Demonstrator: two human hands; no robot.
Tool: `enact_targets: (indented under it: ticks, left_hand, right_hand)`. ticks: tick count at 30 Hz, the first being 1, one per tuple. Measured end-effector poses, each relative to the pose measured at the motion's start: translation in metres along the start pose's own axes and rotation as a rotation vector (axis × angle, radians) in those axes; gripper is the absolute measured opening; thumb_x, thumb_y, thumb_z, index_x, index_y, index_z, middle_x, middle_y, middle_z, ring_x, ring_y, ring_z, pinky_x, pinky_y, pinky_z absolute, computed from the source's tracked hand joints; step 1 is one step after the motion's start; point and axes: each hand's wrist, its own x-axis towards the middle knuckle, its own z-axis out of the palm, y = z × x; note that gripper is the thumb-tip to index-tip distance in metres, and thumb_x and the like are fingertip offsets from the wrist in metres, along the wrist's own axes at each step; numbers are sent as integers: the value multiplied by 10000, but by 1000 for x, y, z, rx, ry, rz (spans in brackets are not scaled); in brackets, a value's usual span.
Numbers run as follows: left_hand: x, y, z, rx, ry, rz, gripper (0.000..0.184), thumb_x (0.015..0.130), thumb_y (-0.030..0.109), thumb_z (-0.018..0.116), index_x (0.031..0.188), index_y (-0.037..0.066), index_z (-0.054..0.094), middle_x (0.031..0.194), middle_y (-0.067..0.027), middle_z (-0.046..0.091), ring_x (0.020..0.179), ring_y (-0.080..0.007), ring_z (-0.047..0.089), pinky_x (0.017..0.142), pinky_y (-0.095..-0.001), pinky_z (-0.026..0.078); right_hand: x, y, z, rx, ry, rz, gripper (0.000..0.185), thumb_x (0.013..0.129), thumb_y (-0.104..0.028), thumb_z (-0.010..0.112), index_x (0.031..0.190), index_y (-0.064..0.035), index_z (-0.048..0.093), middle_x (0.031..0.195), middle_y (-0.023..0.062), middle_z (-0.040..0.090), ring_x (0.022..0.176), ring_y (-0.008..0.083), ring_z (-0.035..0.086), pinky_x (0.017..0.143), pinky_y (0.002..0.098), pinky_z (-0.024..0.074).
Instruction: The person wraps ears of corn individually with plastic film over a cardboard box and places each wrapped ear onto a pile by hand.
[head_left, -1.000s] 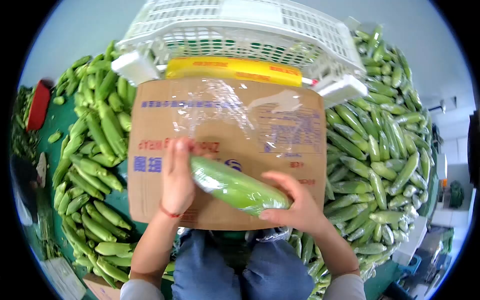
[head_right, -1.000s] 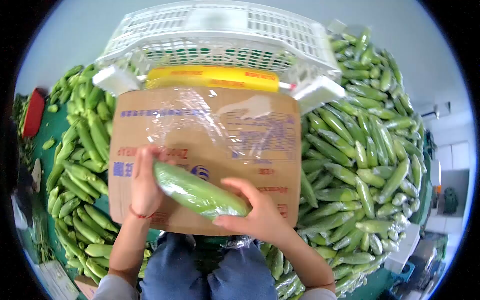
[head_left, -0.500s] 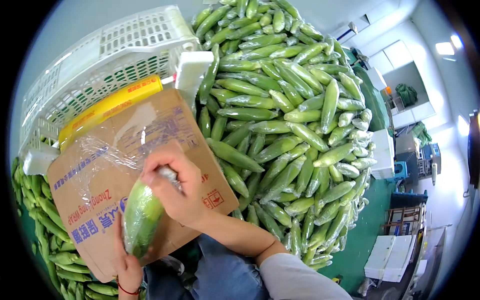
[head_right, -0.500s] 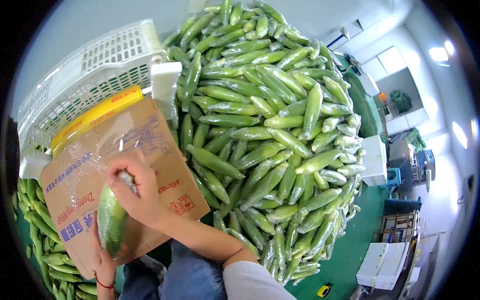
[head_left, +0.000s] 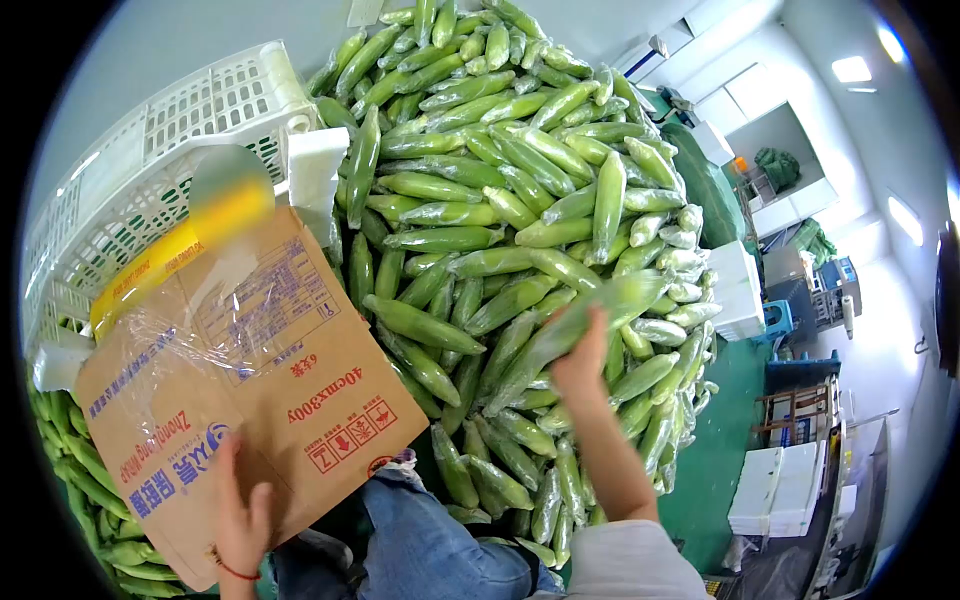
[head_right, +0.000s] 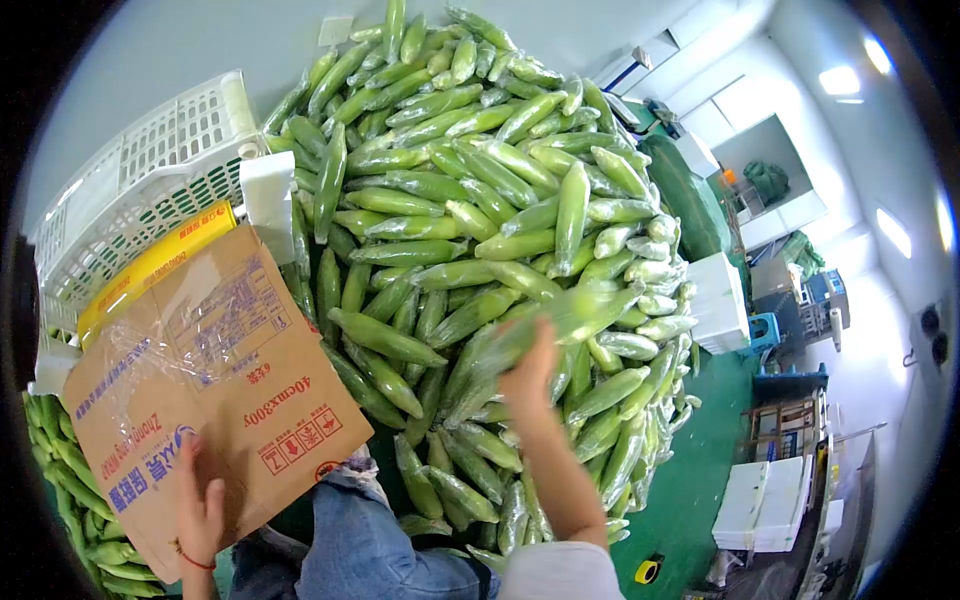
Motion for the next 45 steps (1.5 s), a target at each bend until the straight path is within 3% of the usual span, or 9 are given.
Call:
enact_targets:
  ticks: [5,10,13,17,28,33,37,43,45]
  left_hand:
    - [-42,-47,-25,363,173,15,478,828,-26,564,1303,-23,518,1417,-213,436,1303,-395,423,1091,-417,338]
    - [-20,-47,-41,374,434,-133,555,789,15,672,1324,56,529,1384,-204,472,1250,-386,475,1031,-423,406]
    - [17,-84,-61,352,544,-132,578,787,79,714,1335,81,530,1339,-176,512,1151,-364,542,978,-416,445]
    - [78,-106,-108,620,541,267,338,793,87,688,1118,73,598,1148,-138,610,1023,-327,582,839,-415,481]
    - [-78,-88,-99,528,453,393,152,731,123,584,874,76,563,731,-64,495,679,-240,544,597,-367,458]
    - [-167,-93,-15,307,588,184,198,749,64,659,939,68,603,865,-84,603,838,-285,611,741,-377,505]
    - [-215,-210,20,48,1117,-728,432,814,159,705,1183,21,527,1141,-202,549,1029,-359,560,919,-427,451]
    - [-196,-422,-53,-49,1128,-1727,1098,678,468,828,1509,109,208,1383,-257,419,1205,-422,480,1020,-465,410]
    - [-213,-464,-60,-192,1260,-1500,1098,673,458,833,1506,109,209,1385,-262,452,1214,-416,507,1014,-457,427]
  right_hand:
    - [170,-125,-100,346,421,-378,479,911,-255,645,1287,-35,445,1328,170,436,1003,281,580,776,302,586]
    - [35,16,53,-565,-584,-64,433,930,-232,635,1292,-40,497,1280,147,533,1184,267,530,959,370,489]
    - [-89,89,157,-1289,-1399,-1008,630,801,-232,758,1362,-94,506,1316,126,550,1293,332,458,1077,416,378]
    - [-83,161,219,-1099,-1277,-1266,259,797,-173,726,1033,-92,657,1215,89,621,1252,304,493,971,439,432]
    - [-122,96,106,-1024,-1177,-494,75,931,-41,523,872,-9,558,809,93,545,724,180,520,698,302,440]
    - [-128,101,55,-1246,-1361,-444,98,950,-59,483,867,-7,486,769,55,487,724,151,503,679,275,419]
    - [-127,102,58,-1286,-1343,-387,103,963,-78,482,884,-13,496,755,57,500,695,141,516,675,267,431]
    - [-125,101,61,-1328,-1290,-291,89,955,-81,497,904,-9,513,763,63,542,697,143,539,655,274,445]
    - [-136,91,70,-1421,-1286,-344,91,953,-85,506,908,-7,520,769,61,557,704,141,543,655,276,445]
